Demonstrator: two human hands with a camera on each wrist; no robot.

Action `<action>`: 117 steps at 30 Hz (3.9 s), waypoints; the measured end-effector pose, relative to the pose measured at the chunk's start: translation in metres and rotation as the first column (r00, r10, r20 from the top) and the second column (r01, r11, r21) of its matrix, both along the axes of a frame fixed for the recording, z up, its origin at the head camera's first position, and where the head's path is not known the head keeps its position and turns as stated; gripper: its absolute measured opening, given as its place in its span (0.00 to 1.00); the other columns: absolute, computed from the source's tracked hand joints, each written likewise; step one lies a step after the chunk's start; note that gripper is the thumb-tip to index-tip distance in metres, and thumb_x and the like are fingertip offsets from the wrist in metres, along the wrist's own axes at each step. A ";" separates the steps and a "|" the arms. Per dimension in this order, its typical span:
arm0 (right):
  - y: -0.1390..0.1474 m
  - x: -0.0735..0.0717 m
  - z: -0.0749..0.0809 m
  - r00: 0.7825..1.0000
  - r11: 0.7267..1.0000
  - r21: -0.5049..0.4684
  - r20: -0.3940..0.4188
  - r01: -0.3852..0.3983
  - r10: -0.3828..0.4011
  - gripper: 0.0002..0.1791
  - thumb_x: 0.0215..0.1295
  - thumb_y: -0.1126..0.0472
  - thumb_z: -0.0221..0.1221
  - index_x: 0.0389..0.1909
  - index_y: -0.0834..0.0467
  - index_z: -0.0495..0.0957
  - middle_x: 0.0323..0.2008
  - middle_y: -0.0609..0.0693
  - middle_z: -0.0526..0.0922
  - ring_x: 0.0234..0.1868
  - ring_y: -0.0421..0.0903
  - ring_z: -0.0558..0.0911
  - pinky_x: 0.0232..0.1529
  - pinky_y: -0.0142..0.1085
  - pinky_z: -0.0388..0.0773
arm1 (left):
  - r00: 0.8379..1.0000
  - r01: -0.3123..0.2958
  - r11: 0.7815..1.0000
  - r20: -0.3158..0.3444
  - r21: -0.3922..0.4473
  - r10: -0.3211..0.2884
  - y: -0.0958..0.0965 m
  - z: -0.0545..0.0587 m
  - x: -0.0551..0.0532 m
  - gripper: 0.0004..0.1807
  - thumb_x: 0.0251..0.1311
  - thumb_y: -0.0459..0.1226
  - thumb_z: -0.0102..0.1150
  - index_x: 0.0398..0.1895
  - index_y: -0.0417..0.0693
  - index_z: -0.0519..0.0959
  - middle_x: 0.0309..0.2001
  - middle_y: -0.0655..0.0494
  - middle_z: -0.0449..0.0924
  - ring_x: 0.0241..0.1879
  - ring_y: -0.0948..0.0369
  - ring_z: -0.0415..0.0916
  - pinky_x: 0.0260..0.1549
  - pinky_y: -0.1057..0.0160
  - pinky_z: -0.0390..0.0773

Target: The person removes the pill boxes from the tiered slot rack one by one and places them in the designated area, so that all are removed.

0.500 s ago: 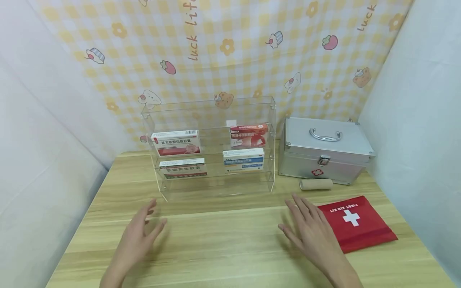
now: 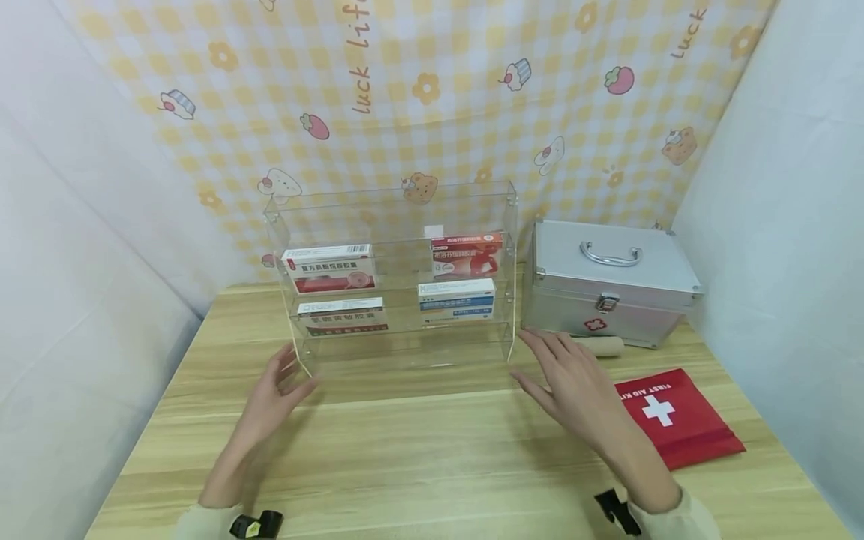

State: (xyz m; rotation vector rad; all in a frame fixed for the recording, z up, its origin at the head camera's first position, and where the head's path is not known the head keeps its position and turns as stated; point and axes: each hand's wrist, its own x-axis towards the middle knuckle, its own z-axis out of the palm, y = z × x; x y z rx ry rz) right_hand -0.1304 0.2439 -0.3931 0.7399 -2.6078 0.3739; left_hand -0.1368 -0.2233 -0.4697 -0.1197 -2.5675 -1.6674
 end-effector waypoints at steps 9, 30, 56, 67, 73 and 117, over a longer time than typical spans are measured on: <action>-0.014 -0.038 0.021 0.999 0.999 0.028 -0.022 -0.036 0.036 0.36 0.59 0.48 0.68 0.65 0.59 0.70 0.57 0.60 0.78 0.56 0.60 0.76 0.51 0.58 0.76 | 0.999 0.006 0.998 0.045 0.064 -0.009 0.004 -0.011 -0.018 0.50 0.58 0.38 0.69 0.78 0.51 0.47 0.73 0.40 0.55 0.68 0.40 0.58 0.57 0.41 0.70; -0.035 -0.083 0.031 1.000 0.998 0.055 0.014 0.021 -0.021 0.34 0.62 0.47 0.66 0.65 0.58 0.70 0.50 0.60 0.81 0.46 0.58 0.80 0.33 0.51 0.82 | 0.999 -0.017 0.982 0.042 0.186 0.010 0.008 -0.027 -0.031 0.53 0.54 0.37 0.73 0.77 0.66 0.51 0.72 0.39 0.56 0.68 0.42 0.58 0.57 0.49 0.71; -0.035 -0.096 0.029 0.989 0.998 -0.067 0.142 -0.018 0.027 0.23 0.66 0.52 0.64 0.59 0.55 0.72 0.42 0.58 0.86 0.09 0.38 0.59 0.10 0.34 0.59 | 0.999 0.008 0.986 0.047 0.168 -0.016 0.006 -0.033 -0.031 0.47 0.60 0.45 0.68 0.77 0.72 0.50 0.76 0.47 0.50 0.72 0.45 0.50 0.65 0.44 0.61; -0.037 -0.102 0.031 0.977 0.992 -0.119 0.215 0.036 -0.010 0.20 0.66 0.51 0.64 0.54 0.55 0.75 0.42 0.58 0.86 0.13 0.37 0.75 0.18 0.38 0.76 | 0.999 0.001 0.986 0.049 0.164 -0.009 0.006 -0.033 -0.030 0.47 0.59 0.46 0.68 0.76 0.72 0.51 0.75 0.47 0.51 0.72 0.45 0.51 0.65 0.46 0.62; -0.037 -0.104 0.032 0.973 0.991 -0.125 0.232 0.043 -0.012 0.19 0.64 0.53 0.66 0.52 0.56 0.76 0.42 0.58 0.86 0.17 0.37 0.80 0.30 0.47 0.82 | 0.998 -0.004 0.987 0.059 0.160 -0.006 0.006 -0.033 -0.030 0.47 0.60 0.46 0.68 0.77 0.71 0.50 0.75 0.47 0.51 0.72 0.45 0.52 0.63 0.47 0.64; -0.033 -0.098 0.087 0.993 0.976 -0.217 0.119 0.023 0.003 0.16 0.64 0.57 0.66 0.51 0.55 0.81 0.29 0.51 0.87 0.17 0.35 0.79 0.09 0.32 0.56 | 0.997 -0.023 0.988 0.071 0.155 0.012 0.006 -0.036 -0.031 0.47 0.60 0.46 0.67 0.78 0.67 0.50 0.76 0.48 0.52 0.72 0.50 0.53 0.64 0.50 0.64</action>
